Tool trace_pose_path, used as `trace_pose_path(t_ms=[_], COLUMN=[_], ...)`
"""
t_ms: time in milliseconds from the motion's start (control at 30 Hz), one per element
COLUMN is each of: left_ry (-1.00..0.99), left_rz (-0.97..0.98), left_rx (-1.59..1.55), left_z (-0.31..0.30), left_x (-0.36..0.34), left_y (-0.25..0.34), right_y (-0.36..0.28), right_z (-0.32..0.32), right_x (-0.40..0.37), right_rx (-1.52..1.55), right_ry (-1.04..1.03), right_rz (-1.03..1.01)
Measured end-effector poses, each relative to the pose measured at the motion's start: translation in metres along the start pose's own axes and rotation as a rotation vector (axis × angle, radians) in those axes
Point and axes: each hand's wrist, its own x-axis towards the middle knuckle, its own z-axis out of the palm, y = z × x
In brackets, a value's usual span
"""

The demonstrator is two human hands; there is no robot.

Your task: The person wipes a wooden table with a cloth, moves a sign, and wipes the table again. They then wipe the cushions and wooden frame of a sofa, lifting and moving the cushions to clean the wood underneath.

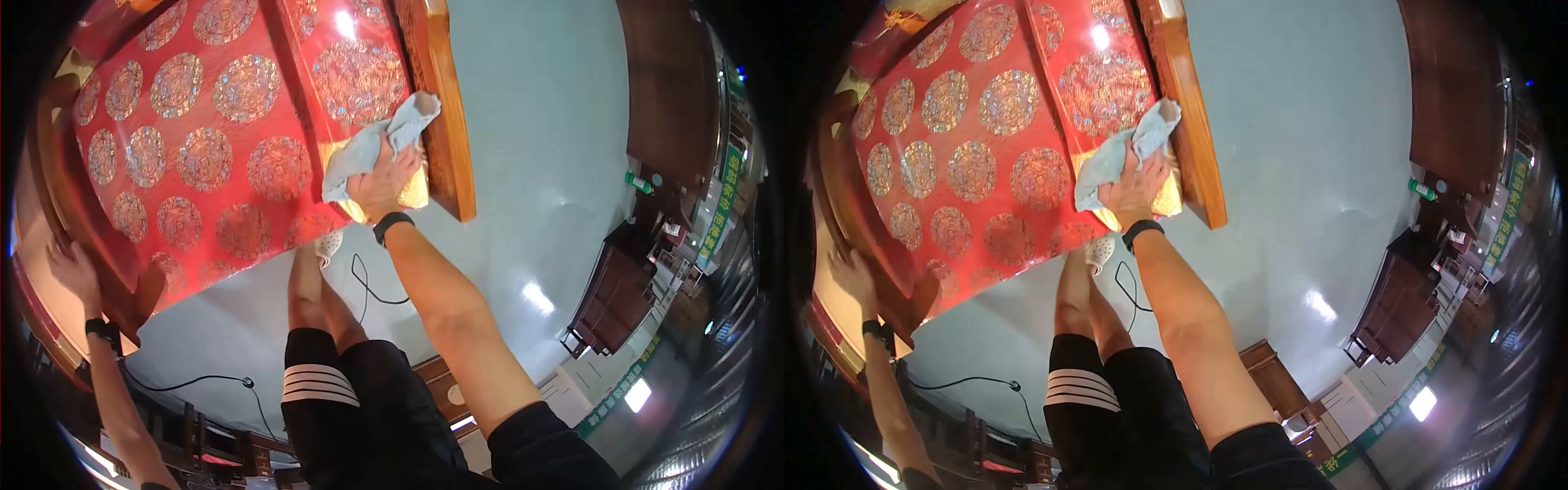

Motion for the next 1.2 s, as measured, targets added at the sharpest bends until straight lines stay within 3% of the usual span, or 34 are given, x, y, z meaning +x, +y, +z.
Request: trace_pose_path(t_ms=[67, 100, 133, 167, 233, 267, 367, 400, 433, 467, 567, 733, 767, 867, 933, 1000, 1067, 1133, 1200], left_ry=[-0.126, -0.069, -0.167, -0.386, -0.250, -0.241, -0.187, -0.204, -0.224, -0.229, -0.321, -0.294, -0.262, -0.221, -0.211, -0.189, -0.122, -0.128, -0.119], left_rz=[0.038, -0.031, 0.096, 0.001, 0.223, 0.269, 0.302, 0.198, 0.094, 0.098, 0.065, 0.069, 0.072, 0.076, 0.093, 0.139, 0.115, 0.135, 0.144], left_rx=[-0.382, -0.674, -0.555, -0.509, -0.770, -0.953, -0.962, -0.917, -0.867, -0.868, -0.720, -0.683, -0.676, -0.671, -0.651, -0.600, -0.692, -0.673, -0.616], left_z=[-0.031, -0.033, -0.046, -0.022, -0.041, -0.059, -0.042, -0.035, -0.030, -0.028, -0.019, -0.006, 0.000, 0.015, 0.026, 0.039, 0.049, 0.055, 0.060], left_x=[0.050, 0.065, 0.092, 0.072, 0.135, 0.165, 0.210, 0.220, 0.224, 0.226, 0.220, 0.219, 0.217, 0.208, 0.203, 0.198, 0.195, 0.194, 0.191], left_y=[0.131, 0.198, 0.252, 0.296, 0.400, 0.444, 0.534, 0.555, 0.568, 0.575, 0.585, 0.586, 0.587, 0.587, 0.583, 0.578, 0.574, 0.570, 0.565], right_y=[0.006, 0.009, 0.011, 0.012, 0.017, 0.023, 0.015, 0.010, 0.009, 0.012, 0.014, -0.003, -0.013, -0.041, -0.034, -0.016, 0.018, 0.044, 0.076], right_z=[0.005, 0.012, 0.019, 0.022, 0.028, 0.035, 0.013, 0.008, 0.006, 0.015, 0.016, 0.002, -0.023, -0.083, -0.124, -0.191, -0.234, -0.231, -0.213], right_x=[-0.004, -0.005, -0.010, -0.017, -0.027, -0.031, -0.024, -0.024, -0.025, -0.027, -0.041, -0.028, -0.021, 0.012, 0.008, 0.046, 0.068, 0.108, 0.121], right_rx=[0.020, 0.013, 0.009, 0.017, 0.002, -0.061, 0.005, -0.053, -0.108, -0.082, -0.023, 0.027, 0.014, 0.156, 0.765, 0.889, 1.021, 0.934, 0.979], right_ry=[-0.027, -0.003, 0.014, 0.002, -0.161, -0.097, -0.145, -0.257, -0.373, -0.169, -0.238, -0.101, -0.238, -0.317, -0.535, -0.606, -0.647, -0.282, -0.510], right_rz=[0.027, 0.027, 0.026, 0.011, 0.154, 0.074, 0.106, 0.139, 0.172, 0.079, 0.147, 0.066, 0.117, 0.144, 0.309, 0.098, 0.069, 0.145, 0.602])
